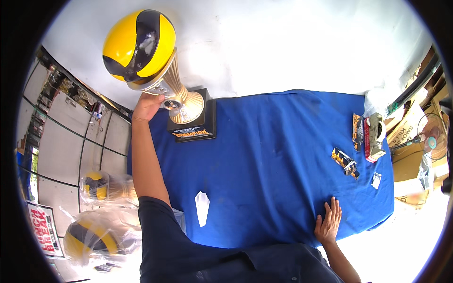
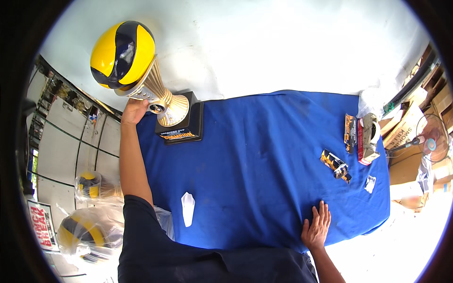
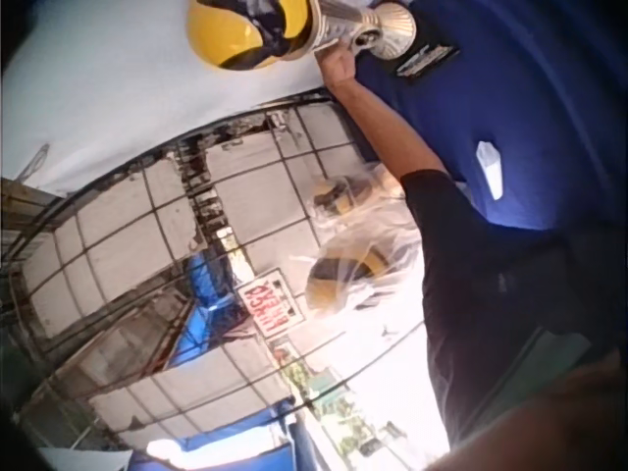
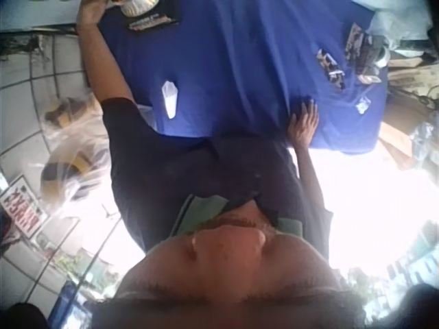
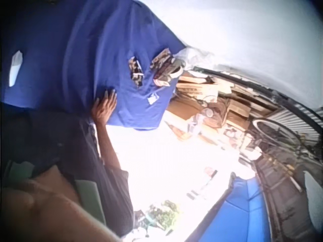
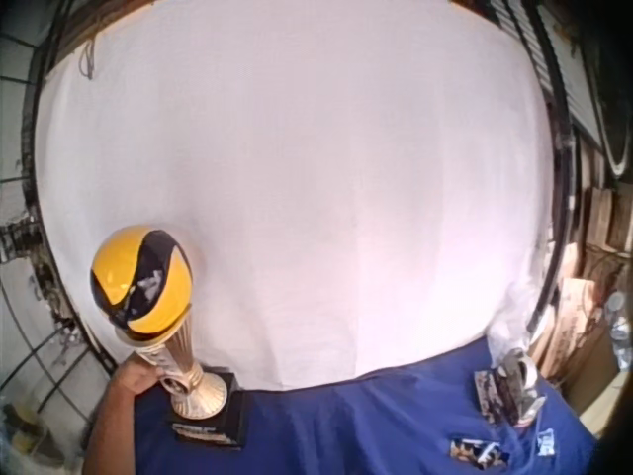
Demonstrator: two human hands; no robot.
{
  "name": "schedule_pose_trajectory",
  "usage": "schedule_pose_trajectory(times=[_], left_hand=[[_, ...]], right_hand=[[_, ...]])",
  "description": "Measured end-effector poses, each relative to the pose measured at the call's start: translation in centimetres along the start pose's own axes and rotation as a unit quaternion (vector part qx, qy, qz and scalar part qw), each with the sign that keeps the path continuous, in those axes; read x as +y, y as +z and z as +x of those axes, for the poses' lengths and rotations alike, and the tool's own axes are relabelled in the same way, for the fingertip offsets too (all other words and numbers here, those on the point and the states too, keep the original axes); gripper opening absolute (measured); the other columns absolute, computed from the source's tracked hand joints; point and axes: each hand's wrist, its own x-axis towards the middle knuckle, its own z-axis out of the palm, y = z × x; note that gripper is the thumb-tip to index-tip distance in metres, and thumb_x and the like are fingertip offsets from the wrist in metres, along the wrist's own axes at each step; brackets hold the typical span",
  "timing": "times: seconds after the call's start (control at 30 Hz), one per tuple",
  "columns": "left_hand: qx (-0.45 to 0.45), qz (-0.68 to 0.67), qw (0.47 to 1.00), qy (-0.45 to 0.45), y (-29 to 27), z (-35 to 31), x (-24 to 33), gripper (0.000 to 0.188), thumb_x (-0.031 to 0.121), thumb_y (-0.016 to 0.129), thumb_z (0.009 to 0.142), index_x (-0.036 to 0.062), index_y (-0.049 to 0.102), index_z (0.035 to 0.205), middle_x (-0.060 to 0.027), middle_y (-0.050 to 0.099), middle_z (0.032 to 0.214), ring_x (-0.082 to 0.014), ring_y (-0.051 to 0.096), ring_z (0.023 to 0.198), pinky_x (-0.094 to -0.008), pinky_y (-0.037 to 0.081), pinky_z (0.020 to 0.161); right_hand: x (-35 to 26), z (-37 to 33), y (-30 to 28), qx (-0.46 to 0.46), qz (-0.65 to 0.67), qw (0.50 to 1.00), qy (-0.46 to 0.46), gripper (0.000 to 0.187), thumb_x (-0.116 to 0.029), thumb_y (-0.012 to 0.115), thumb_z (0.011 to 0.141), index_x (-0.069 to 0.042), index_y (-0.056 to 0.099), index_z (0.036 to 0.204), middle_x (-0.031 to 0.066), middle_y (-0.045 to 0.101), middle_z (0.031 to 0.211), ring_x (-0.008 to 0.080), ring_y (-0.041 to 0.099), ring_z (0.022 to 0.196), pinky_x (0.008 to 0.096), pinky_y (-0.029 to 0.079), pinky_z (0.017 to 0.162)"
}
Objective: The person removes a plastic bag from a trophy, wipes the base with a tissue, and applies a circular sticker to the front of the trophy. The person then places the trophy on a blue tablecloth and picks up another trophy wrapped in plastic.
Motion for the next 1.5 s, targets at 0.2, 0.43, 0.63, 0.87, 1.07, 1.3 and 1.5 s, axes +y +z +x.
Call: schedule_pose_trajectory(times=[0.2, 0.43, 0.63, 0.87, 1.07, 1.3, 1.5], left_hand=[[0.043, -0.017, 0.999, -0.009, 1.0, -0.1, -0.2, 0.076, -0.005, 0.082, 0.094, 0.0068, 0.056, 0.165, -0.0072, 0.069, 0.156, -0.0279, 0.064, 0.146, -0.0510, 0.049, 0.126], [0.320, 0.379, 0.868, -0.012, 13.6, -10.9, 1.2, 0.089, 0.038, 0.084, 0.108, 0.0032, 0.040, 0.177, -0.0273, 0.050, 0.177, -0.0347, 0.051, 0.163, -0.0462, 0.041, 0.133], [0.189, 0.622, 0.682, -0.335, 27.1, -30.0, -8.2, 0.114, 0.051, 0.090, 0.097, 0.0173, 0.025, 0.185, -0.0347, 0.032, 0.183, -0.0576, 0.035, 0.167, -0.0626, 0.035, 0.135], [0.232, 0.652, 0.658, -0.298, 28.9, -37.4, -11.7, 0.095, 0.025, 0.090, 0.098, 0.0207, 0.042, 0.180, -0.0337, 0.044, 0.173, -0.0559, 0.048, 0.154, -0.0641, 0.047, 0.125], [0.290, 0.636, 0.684, -0.209, 27.5, -38.1, -12.7, 0.068, 0.020, 0.088, 0.100, 0.0095, 0.063, 0.163, -0.0259, 0.061, 0.151, -0.0497, 0.061, 0.140, -0.0602, 0.055, 0.114], [0.460, 0.619, 0.616, -0.160, 23.9, -32.0, -13.5, 0.017, 0.016, 0.076, 0.105, 0.0000, 0.076, 0.111, -0.0242, 0.077, 0.112, -0.0488, 0.079, 0.100, -0.0583, 0.065, 0.088], [0.578, 0.544, 0.577, -0.192, 17.9, -26.1, -10.3, 0.054, 0.019, 0.082, 0.103, -0.0057, 0.061, 0.145, -0.0326, 0.063, 0.143, -0.0519, 0.070, 0.127, -0.0590, 0.063, 0.100]], right_hand=[[0.1, 0.0, 0.1, 0.008, 0.000, 1.000, -0.004, 0.061, -0.017, 0.066, 0.105, 0.000, 0.052, 0.161, 0.0294, 0.038, 0.182, 0.0504, 0.031, 0.171, 0.0655, 0.023, 0.139], [0.2, -0.3, 0.4, 0.020, -0.012, 1.000, -0.019, 0.059, -0.018, 0.066, 0.107, -0.001, 0.053, 0.163, 0.0266, 0.040, 0.182, 0.0468, 0.032, 0.172, 0.0622, 0.024, 0.140], [0.3, -0.2, 0.6, 0.036, -0.003, 0.999, -0.009, 0.060, -0.021, 0.072, 0.105, -0.003, 0.057, 0.160, 0.0230, 0.041, 0.183, 0.0447, 0.032, 0.173, 0.0622, 0.025, 0.139], [0.8, -0.3, 0.9, 0.037, 0.009, 0.999, -0.015, 0.058, -0.026, 0.068, 0.109, -0.004, 0.056, 0.162, 0.0237, 0.041, 0.182, 0.0467, 0.035, 0.171, 0.0629, 0.026, 0.139], [1.3, -0.4, 1.5, 0.065, -0.001, 0.997, -0.033, 0.058, -0.023, 0.067, 0.109, -0.004, 0.055, 0.163, 0.0254, 0.043, 0.181, 0.0472, 0.036, 0.170, 0.0633, 0.027, 0.138], [1.8, -0.3, 2.1, 0.074, -0.013, 0.995, -0.060, 0.055, -0.023, 0.064, 0.111, -0.004, 0.055, 0.163, 0.0242, 0.044, 0.181, 0.0459, 0.037, 0.170, 0.0620, 0.026, 0.139], [2.3, -0.3, 2.5, 0.079, -0.017, 0.995, -0.065, 0.054, -0.023, 0.064, 0.112, -0.004, 0.055, 0.163, 0.0238, 0.044, 0.181, 0.0456, 0.037, 0.170, 0.0617, 0.026, 0.139]])
